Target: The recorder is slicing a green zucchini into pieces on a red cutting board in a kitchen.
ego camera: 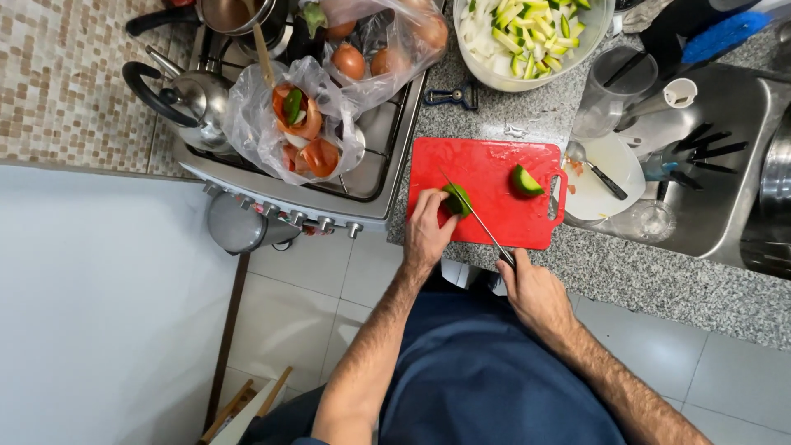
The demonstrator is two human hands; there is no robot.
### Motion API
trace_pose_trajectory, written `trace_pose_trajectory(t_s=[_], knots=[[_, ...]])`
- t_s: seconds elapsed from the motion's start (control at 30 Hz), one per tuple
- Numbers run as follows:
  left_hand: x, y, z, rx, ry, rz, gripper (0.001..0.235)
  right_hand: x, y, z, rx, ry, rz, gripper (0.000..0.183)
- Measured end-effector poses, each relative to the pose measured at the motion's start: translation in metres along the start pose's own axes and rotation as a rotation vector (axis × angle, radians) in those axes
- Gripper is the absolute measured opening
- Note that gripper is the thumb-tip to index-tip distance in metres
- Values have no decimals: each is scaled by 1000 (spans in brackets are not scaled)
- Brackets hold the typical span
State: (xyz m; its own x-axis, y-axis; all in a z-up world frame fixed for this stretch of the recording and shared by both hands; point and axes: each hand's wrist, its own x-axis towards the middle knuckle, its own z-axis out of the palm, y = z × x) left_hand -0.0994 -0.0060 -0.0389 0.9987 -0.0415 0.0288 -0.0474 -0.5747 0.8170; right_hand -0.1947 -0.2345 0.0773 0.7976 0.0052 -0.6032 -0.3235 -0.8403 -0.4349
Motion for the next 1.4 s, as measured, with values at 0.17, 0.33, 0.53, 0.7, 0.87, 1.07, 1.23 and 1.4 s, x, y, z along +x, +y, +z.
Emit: trace_pose_trajectory(t_s=[0.17, 0.33, 0.53, 0.7, 0.87, 1.07, 1.23, 1.4], knots=[[-1, 8, -4, 59, -16, 20, 49, 0, -5, -2, -46, -11, 3, 43], [0, 5, -4, 73, -50, 43, 46, 0, -7, -1, -101, -15, -1, 43], [-1, 19, -14, 105, -59, 72, 47, 3, -5, 0, -105, -22, 4, 43], [0, 17, -11, 108, -58, 69, 46, 4, -8, 1, -141, -22, 6, 44], [2, 18, -11, 102, -55, 79, 46, 17, -9, 13, -211, -12, -6, 45], [-2, 5, -2, 287, 1, 263, 53, 58, 8, 49, -201, -21, -13, 44], [-1, -16, 15, 399, 23, 351, 52, 57, 14, 49, -181, -21, -11, 43], [-5, -32, 23, 414, 52, 351, 48, 1, 39, 28, -179, -143, 45, 44]])
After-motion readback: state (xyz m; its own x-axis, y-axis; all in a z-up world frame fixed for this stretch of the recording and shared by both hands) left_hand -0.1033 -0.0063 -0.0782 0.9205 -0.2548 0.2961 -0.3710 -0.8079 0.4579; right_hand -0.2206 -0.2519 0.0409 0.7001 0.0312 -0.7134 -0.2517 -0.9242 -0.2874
